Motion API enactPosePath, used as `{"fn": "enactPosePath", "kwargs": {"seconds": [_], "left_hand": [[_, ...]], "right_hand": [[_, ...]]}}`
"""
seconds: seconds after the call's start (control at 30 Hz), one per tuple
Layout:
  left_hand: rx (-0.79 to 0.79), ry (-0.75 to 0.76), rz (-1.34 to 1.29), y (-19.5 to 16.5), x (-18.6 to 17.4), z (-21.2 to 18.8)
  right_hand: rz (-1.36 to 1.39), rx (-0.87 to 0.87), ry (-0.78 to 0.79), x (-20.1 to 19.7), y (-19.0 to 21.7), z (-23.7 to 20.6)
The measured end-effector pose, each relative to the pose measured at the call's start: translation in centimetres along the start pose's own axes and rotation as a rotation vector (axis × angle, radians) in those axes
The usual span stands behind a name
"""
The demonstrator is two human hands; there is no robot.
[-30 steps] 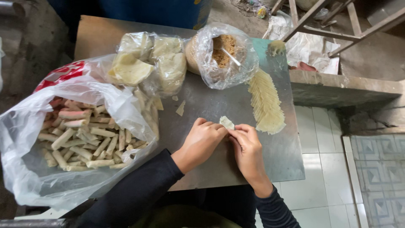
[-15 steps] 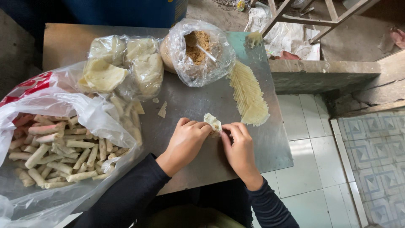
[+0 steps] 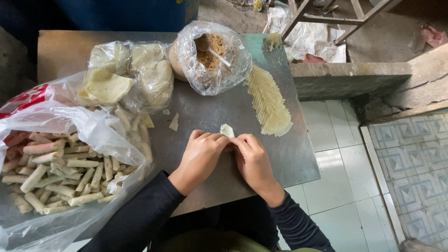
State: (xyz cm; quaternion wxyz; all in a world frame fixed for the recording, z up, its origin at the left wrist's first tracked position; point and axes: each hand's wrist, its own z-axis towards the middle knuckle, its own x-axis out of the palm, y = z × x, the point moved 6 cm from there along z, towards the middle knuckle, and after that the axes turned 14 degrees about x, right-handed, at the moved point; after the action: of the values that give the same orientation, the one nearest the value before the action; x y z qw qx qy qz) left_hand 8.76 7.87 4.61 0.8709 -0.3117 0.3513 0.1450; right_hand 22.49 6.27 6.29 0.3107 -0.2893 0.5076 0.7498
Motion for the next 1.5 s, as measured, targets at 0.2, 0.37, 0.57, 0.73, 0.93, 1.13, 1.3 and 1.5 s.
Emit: {"fn": "enactPosePath", "kwargs": {"seconds": [0.2,0.37,0.57,0.73,0.93,1.13,1.3,1.5], "left_hand": [[-0.062,-0.093,-0.063,0.8,0.1,0.1],[-0.144,-0.164,-0.229,1.5,-0.5,0.2],[-0.132,0.032,0.038,0.4,0.7,0.6],[-0.365,0.049,-0.104,2.6,1.1,1.6],[-0.164,-0.019,-0.011,1.7,1.1,2.3],[0.097,0.037,0.266,-1.0,2.6,-0.9],[0.085,0.014,0.416,-1.5,2.6,-0.2],[-0.555,0.066,-0.072,3.0,1.6,-0.1]], "right_hand": [[0.027,-0.055,0.17,-0.5,0.2,0.5],[0.005,-0.105,0.273,-0.6,-0.6,1.7],[-0.073,-0.127,0.397,0.6,-2.5,4.1],[-0.132,0.019,0.805,4.7,-5.3,9.1],[-0.11,-0.196,0.617,3.2,-4.0,7.9],[0.013,-0.204,0.143,-0.8,-2.2,0.4],[0.008,-0.164,0.095,-0.2,-2.8,1.3],[0.22,0.146,0.499,1.7,-6.4,5.9]]}}
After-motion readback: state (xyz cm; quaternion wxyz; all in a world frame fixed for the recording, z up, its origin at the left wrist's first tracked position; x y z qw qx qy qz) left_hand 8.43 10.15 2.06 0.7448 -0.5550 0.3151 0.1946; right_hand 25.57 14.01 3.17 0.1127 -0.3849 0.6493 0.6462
